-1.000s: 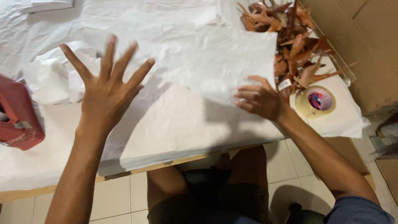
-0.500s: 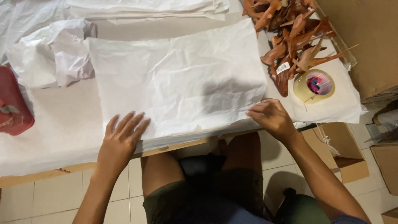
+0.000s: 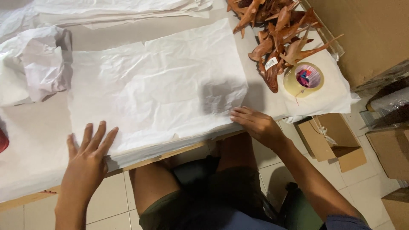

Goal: Wrapping wooden figurines in protective tissue paper and securing them with tape from a dispenser.

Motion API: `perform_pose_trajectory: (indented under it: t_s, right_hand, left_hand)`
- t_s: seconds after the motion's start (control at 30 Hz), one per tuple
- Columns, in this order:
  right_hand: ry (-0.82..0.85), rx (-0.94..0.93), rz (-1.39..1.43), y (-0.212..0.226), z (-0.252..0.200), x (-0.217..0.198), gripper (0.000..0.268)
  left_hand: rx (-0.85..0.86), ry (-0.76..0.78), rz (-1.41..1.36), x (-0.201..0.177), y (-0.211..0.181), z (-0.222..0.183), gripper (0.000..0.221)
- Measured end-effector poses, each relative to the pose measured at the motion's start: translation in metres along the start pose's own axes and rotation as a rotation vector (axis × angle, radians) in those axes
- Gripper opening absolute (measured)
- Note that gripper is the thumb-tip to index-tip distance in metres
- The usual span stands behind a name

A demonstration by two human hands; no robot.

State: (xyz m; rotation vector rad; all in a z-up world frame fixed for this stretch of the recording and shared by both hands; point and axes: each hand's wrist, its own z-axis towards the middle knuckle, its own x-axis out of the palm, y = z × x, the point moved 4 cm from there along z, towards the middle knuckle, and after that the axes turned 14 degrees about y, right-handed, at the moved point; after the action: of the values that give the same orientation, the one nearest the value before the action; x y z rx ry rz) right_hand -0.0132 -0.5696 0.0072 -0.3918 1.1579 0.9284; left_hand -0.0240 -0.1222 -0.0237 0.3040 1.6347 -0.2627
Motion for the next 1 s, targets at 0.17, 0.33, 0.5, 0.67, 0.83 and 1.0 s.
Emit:
perform_pose_trajectory:
  t_s: [0.17, 0.33, 0.5, 0.67, 0.83, 1.0]
  right_hand:
    - [-0.004, 0.011, 0.020, 0.000, -0.003, 0.003, 0.023]
    - [-0.051, 0.019, 0.135, 0.004, -0.011, 0.002, 0.025]
    - [-0.224, 0.082, 0.138, -0.016, -0.030, 0.004, 0.028]
    - [-0.423, 0.419, -0.198, -0.059, -0.047, -0.014, 0.027]
    - [-0.438, 0.649, -0.105, -0.079, -0.038, -0.009, 0.036]
    - [-0.437, 0.742, -0.021, -0.088, -0.045, -0.007, 0.040]
  left_hand:
    - [-0.102, 0.234, -0.092, 0.011, 0.012, 0.004, 0.088]
    - [0.135, 0.189, -0.389, -0.086, -0.084, 0.057, 0.086]
    - [0.198, 0.008, -0.309, -0.043, -0.126, 0.125, 0.074]
    - [0.088, 0.059, -0.196, -0.028, -0.127, 0.133, 0.075]
    - [0.058, 0.050, -0.195, -0.042, -0.121, 0.130, 0.075]
    - [0.041, 0.105, -0.172, -0.052, -0.107, 0.137, 0.077]
